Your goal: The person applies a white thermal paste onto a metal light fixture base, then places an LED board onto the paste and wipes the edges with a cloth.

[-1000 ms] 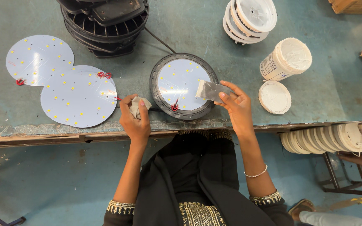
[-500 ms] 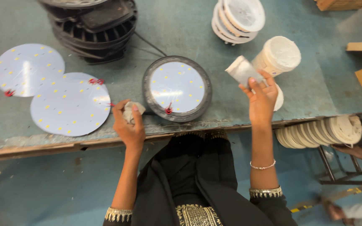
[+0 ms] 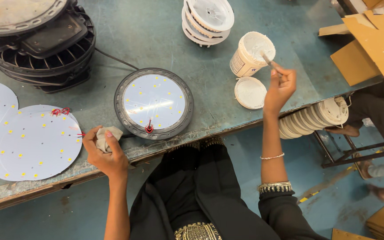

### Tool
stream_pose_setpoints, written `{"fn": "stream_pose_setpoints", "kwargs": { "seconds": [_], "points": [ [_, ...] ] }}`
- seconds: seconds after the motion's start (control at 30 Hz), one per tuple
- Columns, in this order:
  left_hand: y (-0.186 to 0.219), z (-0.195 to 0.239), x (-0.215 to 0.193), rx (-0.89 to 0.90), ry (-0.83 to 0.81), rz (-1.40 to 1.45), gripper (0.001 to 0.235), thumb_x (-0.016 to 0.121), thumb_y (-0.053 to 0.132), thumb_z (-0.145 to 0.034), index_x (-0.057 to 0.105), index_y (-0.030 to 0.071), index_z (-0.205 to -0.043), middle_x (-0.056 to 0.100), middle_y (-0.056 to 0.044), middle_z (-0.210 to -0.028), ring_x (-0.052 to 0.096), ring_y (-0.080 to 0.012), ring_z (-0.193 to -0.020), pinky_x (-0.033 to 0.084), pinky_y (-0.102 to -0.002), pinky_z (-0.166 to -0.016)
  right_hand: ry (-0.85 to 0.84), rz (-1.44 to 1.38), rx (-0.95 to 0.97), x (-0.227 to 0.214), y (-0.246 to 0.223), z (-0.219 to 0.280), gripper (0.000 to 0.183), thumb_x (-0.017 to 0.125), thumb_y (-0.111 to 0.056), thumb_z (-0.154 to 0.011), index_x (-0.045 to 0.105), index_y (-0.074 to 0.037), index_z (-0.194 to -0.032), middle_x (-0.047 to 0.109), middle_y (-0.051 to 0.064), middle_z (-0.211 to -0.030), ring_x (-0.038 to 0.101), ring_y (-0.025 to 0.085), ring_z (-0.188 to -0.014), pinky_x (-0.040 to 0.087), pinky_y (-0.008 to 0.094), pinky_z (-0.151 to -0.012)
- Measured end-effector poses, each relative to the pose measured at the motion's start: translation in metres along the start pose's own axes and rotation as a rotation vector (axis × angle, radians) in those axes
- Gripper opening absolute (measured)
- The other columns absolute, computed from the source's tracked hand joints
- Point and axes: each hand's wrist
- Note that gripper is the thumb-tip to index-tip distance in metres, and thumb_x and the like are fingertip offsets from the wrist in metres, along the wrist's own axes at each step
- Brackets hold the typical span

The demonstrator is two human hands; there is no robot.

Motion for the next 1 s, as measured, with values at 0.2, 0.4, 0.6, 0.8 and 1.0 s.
{"fn": "stream_pose_setpoints", "kwargs": {
  "seconds": [0.2,0.4,0.6,0.8,1.0],
  "points": [
    [-0.002,0.001,-0.001,0.001,0.000,-0.015,0.025,0.063,0.012,-0.108,0.057,-0.005,-0.125,0.068,-0.018,-0.111,0.067,-0.0236,-0.098,0.054,-0.033,-0.088,-0.011,0.218,-0.175,0.010,-0.007,0.016,0.010,0.054,0.013,-0.103,0.058,0.004,-0.103,0.072,0.021,-0.124,0.069,0.027,-0.122,0.055,0.036,-0.105],
    [-0.004,0.000,0.000,0.017,0.005,-0.037,0.025,0.064,0.012,-0.108,0.058,-0.005,-0.124,0.068,-0.018,-0.111,0.067,-0.0239,-0.098,0.054,-0.034,-0.087,-0.006,0.320,-0.291,0.010,0.000,0.022,0.019,0.057,0.021,-0.096,0.061,0.003,-0.100,0.074,0.017,-0.120,0.069,0.034,-0.125,0.056,0.041,-0.105],
    [-0.003,0.001,0.000,0.011,-0.002,-0.030,0.025,0.063,0.012,-0.108,0.057,-0.006,-0.125,0.069,-0.019,-0.112,0.068,-0.0246,-0.099,0.055,-0.034,-0.088,-0.022,0.341,-0.335,0.007,0.011,0.022,0.019,0.059,0.021,-0.093,0.061,0.002,-0.097,0.075,0.018,-0.118,0.070,0.035,-0.124,0.049,0.047,-0.114],
    [-0.003,0.000,0.000,0.013,-0.007,-0.027,0.026,0.063,0.013,-0.109,0.057,-0.006,-0.125,0.069,-0.020,-0.113,0.069,-0.0255,-0.100,0.055,-0.034,-0.089,-0.049,0.353,-0.341,0.004,0.003,0.027,0.017,0.060,0.019,-0.095,0.060,0.002,-0.097,0.076,0.016,-0.115,0.071,0.034,-0.122,0.048,0.048,-0.115],
    [-0.003,0.000,0.000,0.003,-0.002,-0.029,0.026,0.063,0.014,-0.109,0.057,-0.006,-0.125,0.068,-0.019,-0.113,0.067,-0.0254,-0.100,0.054,-0.034,-0.089,-0.025,0.297,-0.256,-0.003,-0.002,0.033,0.014,0.060,0.017,-0.097,0.060,0.003,-0.099,0.075,0.018,-0.117,0.072,0.030,-0.118,0.054,0.040,-0.107]
  ]
}}
Point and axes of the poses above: each hand's wrist, its own z-axis away from the middle knuckle, its own x-axis out of the palm, y = z × x
